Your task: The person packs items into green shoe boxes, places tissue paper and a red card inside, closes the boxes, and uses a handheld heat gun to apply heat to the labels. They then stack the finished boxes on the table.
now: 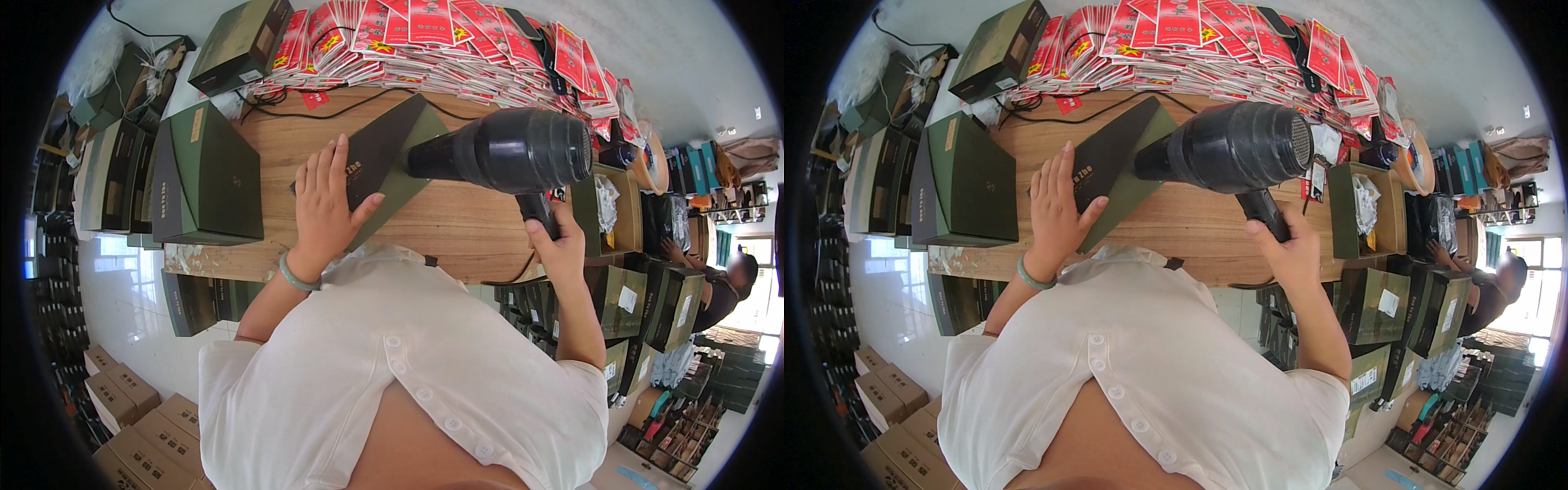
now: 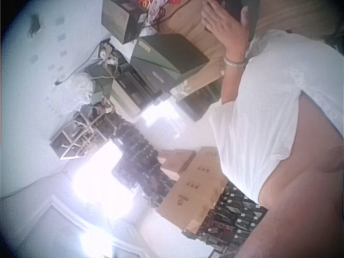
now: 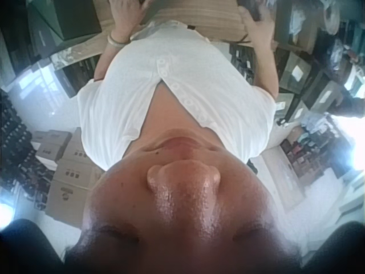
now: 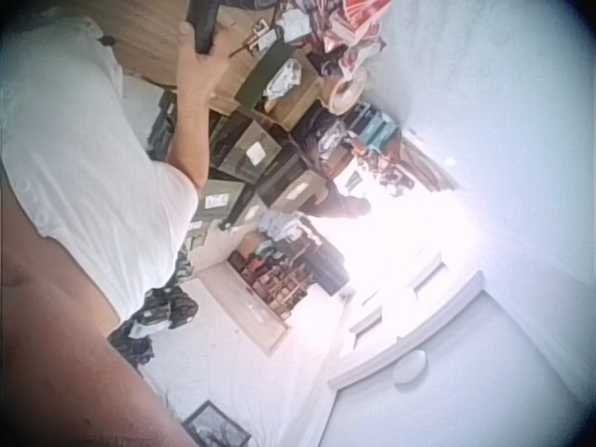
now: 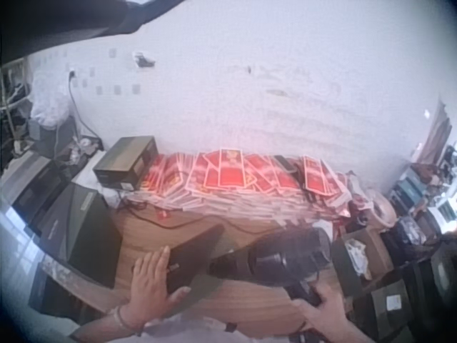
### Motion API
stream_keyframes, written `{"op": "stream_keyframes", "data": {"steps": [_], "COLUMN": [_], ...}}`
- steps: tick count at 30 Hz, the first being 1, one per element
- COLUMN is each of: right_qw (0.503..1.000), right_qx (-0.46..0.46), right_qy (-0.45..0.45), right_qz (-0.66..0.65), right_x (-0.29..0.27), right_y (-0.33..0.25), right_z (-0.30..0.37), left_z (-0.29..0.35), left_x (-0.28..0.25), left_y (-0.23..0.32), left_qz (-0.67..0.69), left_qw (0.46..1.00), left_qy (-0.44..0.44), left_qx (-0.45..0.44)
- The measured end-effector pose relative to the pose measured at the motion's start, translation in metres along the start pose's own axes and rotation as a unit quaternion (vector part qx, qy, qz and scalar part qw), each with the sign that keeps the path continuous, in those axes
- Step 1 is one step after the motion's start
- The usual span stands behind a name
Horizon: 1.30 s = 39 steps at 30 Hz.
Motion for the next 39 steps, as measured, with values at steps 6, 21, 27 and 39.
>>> {"op": "stream_keyframes", "data": {"steps": [6,21,27,39], "right_qw": [1.000,1.000,1.000,0.999], "right_qx": [0.021,0.006,0.025,0.041], "right_qy": [0.004,0.019,-0.002,0.008], "right_qz": [0.011,0.024,-0.006,0.023], "right_x": [-0.001,-0.021,-0.022,-0.020], "right_y": [-0.012,0.009,0.017,0.006], "right_z": [0.008,0.029,0.026,0.020], "left_z": [0.000,0.001,0.002,0.003], "left_x": [0.000,0.003,0.003,0.004], "left_y": [-0.001,-0.001,-0.001,0.000], "left_qz": [0.004,0.017,0.019,0.006], "left_qw": [1.000,1.000,1.000,1.000], "left_qy": [0.002,0.002,-0.001,-0.005], "left_qx": [0.001,-0.005,-0.002,-0.005]}}
Point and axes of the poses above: each hand's wrist, its own z-axis away from the middle knuckle, its own x-axis out of the palm, y = z × x, the point moved 1 cm from there along -z, towards the middle knuckle, and after that the axes turned 9 degrees about x, right-handed, at the moved point
